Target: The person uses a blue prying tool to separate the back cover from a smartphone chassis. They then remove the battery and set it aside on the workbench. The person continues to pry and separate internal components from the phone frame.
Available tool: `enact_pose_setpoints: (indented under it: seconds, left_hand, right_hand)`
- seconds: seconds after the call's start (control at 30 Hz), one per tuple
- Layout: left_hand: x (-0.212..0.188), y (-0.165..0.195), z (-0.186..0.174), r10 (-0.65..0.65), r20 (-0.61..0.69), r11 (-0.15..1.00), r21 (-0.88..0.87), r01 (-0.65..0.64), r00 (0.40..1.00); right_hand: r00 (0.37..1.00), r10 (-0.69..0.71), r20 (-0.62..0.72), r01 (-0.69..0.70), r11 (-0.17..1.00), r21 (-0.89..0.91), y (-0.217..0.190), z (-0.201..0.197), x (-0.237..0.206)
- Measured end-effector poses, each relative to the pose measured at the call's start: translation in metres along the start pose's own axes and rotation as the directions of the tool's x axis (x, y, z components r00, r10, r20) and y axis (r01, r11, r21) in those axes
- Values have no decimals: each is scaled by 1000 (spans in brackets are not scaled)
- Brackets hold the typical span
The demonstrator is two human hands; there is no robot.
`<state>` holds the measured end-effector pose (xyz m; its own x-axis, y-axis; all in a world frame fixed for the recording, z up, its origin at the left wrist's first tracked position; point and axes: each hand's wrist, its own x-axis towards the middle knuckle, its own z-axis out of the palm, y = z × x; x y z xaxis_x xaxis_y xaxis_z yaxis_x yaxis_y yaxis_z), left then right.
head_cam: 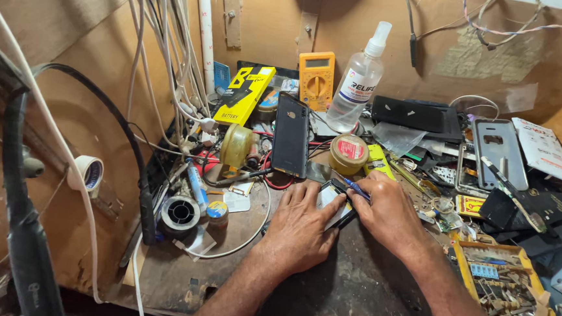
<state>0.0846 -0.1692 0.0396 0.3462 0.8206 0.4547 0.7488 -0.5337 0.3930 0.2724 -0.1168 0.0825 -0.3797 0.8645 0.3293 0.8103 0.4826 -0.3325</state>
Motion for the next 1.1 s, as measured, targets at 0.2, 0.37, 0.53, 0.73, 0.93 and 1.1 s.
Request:
enact_pose_setpoints:
  seconds: [0.2, 0.37, 0.53, 0.73, 0.93, 1.1]
  left_hand:
    - [0, -1, -1, -6, 24, 1000, 9, 5, 1000]
    - [-1, -1, -1, 8, 5, 1000, 10, -8, 1000]
    - [-1, -2, -1, -3, 18, 1000, 1, 3, 1000]
    - [-1, -1, 0, -11, 14, 1000, -4, 11, 1000]
    - [-2, 0, 0, -5, 2, 1000, 0, 5, 1000]
    - [-3, 0, 0, -18, 15, 1000, -6, 18, 1000]
  right_hand:
    - [1000, 17, 19, -17, 1000, -10, -2, -2, 1]
    - [1000, -16, 19, 17, 999, -35, -3, -3, 3]
    - [998, 23, 60, -20, 999, -41, -4, -8, 6]
    - [997, 3, 74, 1, 999, -54, -2, -10, 11]
    - [993, 42, 109, -39, 999, -26, -1, -15, 15]
    - [989, 50, 140, -40, 997, -73, -3, -18, 19]
